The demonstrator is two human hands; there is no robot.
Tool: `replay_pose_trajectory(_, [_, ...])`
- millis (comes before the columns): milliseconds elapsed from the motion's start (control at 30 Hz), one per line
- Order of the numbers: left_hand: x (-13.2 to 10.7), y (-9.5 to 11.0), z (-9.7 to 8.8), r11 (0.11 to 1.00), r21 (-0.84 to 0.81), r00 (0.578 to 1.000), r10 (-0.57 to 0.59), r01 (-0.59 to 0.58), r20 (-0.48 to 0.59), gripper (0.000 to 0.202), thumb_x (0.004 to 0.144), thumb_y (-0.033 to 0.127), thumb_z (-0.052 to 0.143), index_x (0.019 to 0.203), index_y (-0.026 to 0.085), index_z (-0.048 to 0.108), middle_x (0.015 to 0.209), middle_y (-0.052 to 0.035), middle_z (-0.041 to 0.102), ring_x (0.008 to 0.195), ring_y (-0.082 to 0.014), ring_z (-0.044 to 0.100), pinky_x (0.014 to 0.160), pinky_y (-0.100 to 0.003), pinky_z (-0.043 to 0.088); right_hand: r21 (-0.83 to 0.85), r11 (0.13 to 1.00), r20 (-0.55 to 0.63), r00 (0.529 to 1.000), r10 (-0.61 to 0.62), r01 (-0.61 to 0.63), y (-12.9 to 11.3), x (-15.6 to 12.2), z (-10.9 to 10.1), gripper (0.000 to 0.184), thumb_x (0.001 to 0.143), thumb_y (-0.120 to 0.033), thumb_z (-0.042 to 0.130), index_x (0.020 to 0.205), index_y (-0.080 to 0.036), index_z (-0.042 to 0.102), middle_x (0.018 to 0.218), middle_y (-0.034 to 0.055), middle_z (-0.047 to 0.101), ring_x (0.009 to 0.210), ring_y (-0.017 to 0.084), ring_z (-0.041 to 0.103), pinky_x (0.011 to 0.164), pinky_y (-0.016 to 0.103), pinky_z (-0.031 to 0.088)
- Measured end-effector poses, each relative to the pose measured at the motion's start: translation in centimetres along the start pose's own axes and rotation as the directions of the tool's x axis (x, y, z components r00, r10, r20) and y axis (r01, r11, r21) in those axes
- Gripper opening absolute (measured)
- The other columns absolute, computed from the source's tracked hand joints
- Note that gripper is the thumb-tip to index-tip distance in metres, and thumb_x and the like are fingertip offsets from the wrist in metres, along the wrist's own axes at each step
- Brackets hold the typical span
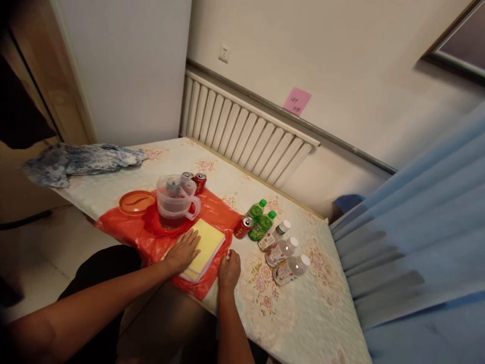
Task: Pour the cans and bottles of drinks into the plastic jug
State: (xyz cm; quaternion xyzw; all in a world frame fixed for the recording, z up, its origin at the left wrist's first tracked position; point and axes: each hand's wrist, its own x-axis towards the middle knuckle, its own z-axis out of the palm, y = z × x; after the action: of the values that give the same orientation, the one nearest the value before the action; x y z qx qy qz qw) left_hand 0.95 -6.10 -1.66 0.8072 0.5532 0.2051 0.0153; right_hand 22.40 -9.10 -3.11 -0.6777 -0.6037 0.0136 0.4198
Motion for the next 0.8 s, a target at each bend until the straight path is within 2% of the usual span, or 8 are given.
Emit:
replay_pose_trajectory(567, [-0.27,-0.14,0.78,1.000,-0.007,0.999,0.006,-0.007,-0.042,0.049,0.094,0.034,0.045,0.137,0.013,0.054,0.151,-0.0160,0.046,0.145,-0.0313,0.033,0.117,-0.048,0.029,0.009,1.000,-0.015,1.000,0.005,-0.005,0.29,-0.07,0.32,0.029,0.091,-0.031,0.047,0.105,-0.014,0.065,0.093,0.0118,0.069,0.080,0.022,0.064,0.075,0.031,0.048])
replay_pose_trajectory(800, [-0.31,-0.32,0.77,0.999,-0.045,0.998,-0.017,0.015,-0.055,0.046,0.093,0.033,0.048,0.134,0.015,0.056,0.149,-0.0150,0.049,0.143,-0.0305,0.037,0.116,-0.047,0.032,0.054,0.998,-0.062,0.998,0.030,-0.027,0.13,0.01,0.27,0.032,0.089,-0.034,0.047,0.104,-0.013,0.066,0.092,0.0137,0.070,0.076,0.024,0.066,0.071,0.033,0.050])
